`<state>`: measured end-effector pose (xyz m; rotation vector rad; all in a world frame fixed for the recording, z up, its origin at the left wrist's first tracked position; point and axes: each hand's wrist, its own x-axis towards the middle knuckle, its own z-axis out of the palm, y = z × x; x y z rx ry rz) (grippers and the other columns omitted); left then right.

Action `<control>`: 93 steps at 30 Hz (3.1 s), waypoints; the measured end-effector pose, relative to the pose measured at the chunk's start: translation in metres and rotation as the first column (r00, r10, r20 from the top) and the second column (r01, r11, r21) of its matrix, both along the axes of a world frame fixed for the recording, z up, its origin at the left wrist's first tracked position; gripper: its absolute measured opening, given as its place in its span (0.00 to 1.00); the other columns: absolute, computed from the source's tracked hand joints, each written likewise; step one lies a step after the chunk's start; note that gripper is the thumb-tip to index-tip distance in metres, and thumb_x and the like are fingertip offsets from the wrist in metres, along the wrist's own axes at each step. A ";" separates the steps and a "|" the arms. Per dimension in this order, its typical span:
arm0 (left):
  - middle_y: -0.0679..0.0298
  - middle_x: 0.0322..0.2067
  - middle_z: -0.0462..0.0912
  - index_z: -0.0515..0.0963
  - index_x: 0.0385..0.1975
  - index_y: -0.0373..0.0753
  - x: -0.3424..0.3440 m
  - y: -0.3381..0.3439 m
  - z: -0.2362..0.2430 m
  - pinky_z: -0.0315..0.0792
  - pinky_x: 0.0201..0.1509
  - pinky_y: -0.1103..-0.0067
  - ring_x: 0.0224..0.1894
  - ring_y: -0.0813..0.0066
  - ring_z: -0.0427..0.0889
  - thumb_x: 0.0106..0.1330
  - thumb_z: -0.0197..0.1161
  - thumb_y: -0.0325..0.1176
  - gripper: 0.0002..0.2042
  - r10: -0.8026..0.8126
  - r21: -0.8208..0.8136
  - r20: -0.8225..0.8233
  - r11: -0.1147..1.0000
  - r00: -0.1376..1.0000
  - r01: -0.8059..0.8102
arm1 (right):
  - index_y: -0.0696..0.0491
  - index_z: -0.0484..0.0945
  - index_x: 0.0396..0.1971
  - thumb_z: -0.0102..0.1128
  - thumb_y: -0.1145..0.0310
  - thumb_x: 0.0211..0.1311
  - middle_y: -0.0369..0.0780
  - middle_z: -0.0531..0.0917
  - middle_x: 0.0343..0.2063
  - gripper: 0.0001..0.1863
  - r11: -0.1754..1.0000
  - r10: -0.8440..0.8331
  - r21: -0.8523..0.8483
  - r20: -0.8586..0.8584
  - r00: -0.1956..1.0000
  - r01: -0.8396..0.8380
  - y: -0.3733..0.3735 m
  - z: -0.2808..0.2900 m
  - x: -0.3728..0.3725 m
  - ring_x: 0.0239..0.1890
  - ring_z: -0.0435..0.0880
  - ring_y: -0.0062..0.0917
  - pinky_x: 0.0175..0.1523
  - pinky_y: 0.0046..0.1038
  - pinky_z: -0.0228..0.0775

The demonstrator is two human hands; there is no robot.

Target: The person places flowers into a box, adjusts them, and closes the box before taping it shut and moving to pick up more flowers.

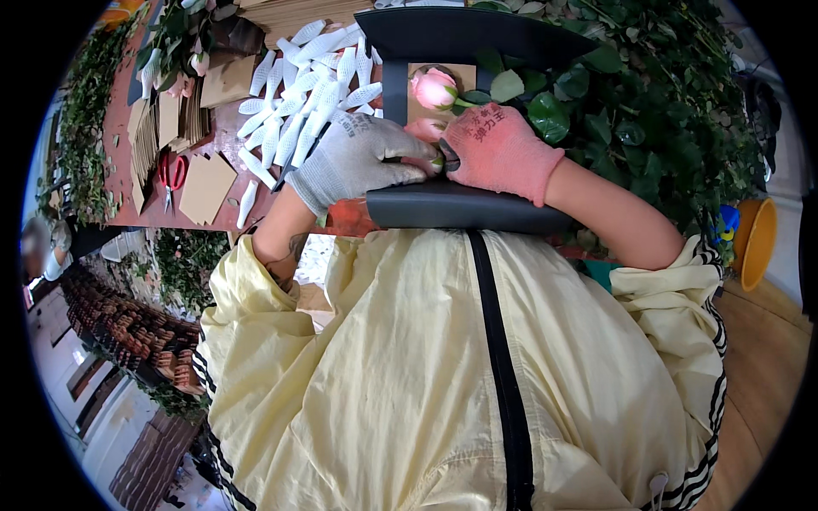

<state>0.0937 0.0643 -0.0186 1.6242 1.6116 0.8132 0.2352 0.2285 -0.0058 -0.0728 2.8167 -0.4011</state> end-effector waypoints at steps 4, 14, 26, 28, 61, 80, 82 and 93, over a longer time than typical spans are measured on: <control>0.64 0.33 0.84 0.83 0.37 0.46 -0.001 0.001 -0.013 0.74 0.42 0.76 0.35 0.69 0.82 0.57 0.63 0.33 0.09 0.020 0.043 -0.076 0.999 0.997 -0.017 | 0.50 0.77 0.31 0.60 0.57 0.48 0.41 0.79 0.29 0.14 0.986 0.002 -0.166 -0.063 0.998 -0.013 0.011 -0.002 0.002 0.36 0.79 0.35 0.46 0.35 0.69; 0.67 0.29 0.84 0.83 0.35 0.52 0.001 0.000 -0.015 0.74 0.36 0.77 0.32 0.70 0.82 0.59 0.60 0.36 0.07 -0.019 0.134 -0.219 0.990 0.975 0.049 | 0.49 0.74 0.32 0.59 0.59 0.50 0.36 0.79 0.27 0.12 0.976 0.075 0.217 -0.267 0.961 -0.015 0.011 -0.003 0.012 0.38 0.80 0.28 0.41 0.32 0.70; 0.72 0.38 0.82 0.82 0.33 0.55 0.004 0.004 0.013 0.72 0.40 0.74 0.38 0.72 0.81 0.57 0.59 0.37 0.07 -0.046 0.187 -0.605 0.962 0.795 0.197 | 0.50 0.72 0.32 0.56 0.62 0.52 0.37 0.79 0.29 0.10 0.977 0.092 0.210 -0.288 0.953 -0.031 0.008 -0.010 0.016 0.36 0.81 0.31 0.39 0.34 0.70; 0.71 0.40 0.79 0.81 0.33 0.52 0.007 0.012 0.035 0.71 0.42 0.74 0.40 0.70 0.78 0.56 0.59 0.39 0.07 -0.068 0.155 -0.731 0.952 0.679 0.263 | 0.49 0.72 0.32 0.56 0.62 0.52 0.37 0.79 0.30 0.10 0.977 0.086 0.213 -0.288 0.954 -0.024 0.009 -0.011 0.017 0.36 0.81 0.31 0.38 0.34 0.70; 0.64 0.46 0.79 0.80 0.41 0.43 -0.008 0.011 0.030 0.67 0.53 0.72 0.49 0.69 0.76 0.55 0.61 0.37 0.14 -0.007 0.290 -0.509 0.940 0.860 0.180 | 0.49 0.75 0.32 0.52 0.70 0.51 0.36 0.77 0.31 0.08 0.931 0.151 0.362 -0.253 0.956 -0.051 0.020 -0.007 -0.001 0.38 0.79 0.27 0.42 0.26 0.69; 0.60 0.49 0.78 0.77 0.47 0.40 0.000 0.023 0.029 0.66 0.55 0.68 0.53 0.64 0.74 0.54 0.55 0.32 0.19 0.044 0.168 -0.593 0.983 0.804 0.069 | 0.50 0.75 0.41 0.59 0.59 0.49 0.40 0.77 0.35 0.19 0.993 -0.025 -0.114 -0.380 0.925 -0.019 0.063 0.075 0.013 0.40 0.78 0.34 0.47 0.33 0.70; 0.60 0.49 0.78 0.77 0.47 0.40 0.004 0.020 0.037 0.66 0.54 0.68 0.53 0.64 0.75 0.54 0.55 0.33 0.19 0.029 0.093 -0.572 0.995 0.820 0.030 | 0.50 0.77 0.39 0.59 0.62 0.49 0.40 0.79 0.35 0.16 0.976 -0.145 -0.193 -0.221 0.964 0.103 0.084 0.129 0.000 0.41 0.79 0.35 0.49 0.33 0.71; 0.61 0.47 0.79 0.80 0.40 0.42 0.003 0.016 0.021 0.68 0.53 0.69 0.51 0.65 0.76 0.53 0.57 0.33 0.14 0.071 0.220 -0.536 0.974 0.841 0.058 | 0.49 0.73 0.46 0.53 0.59 0.54 0.41 0.76 0.45 0.19 0.797 0.151 0.584 -0.442 0.884 0.156 0.195 0.027 -0.185 0.55 0.70 0.36 0.58 0.38 0.58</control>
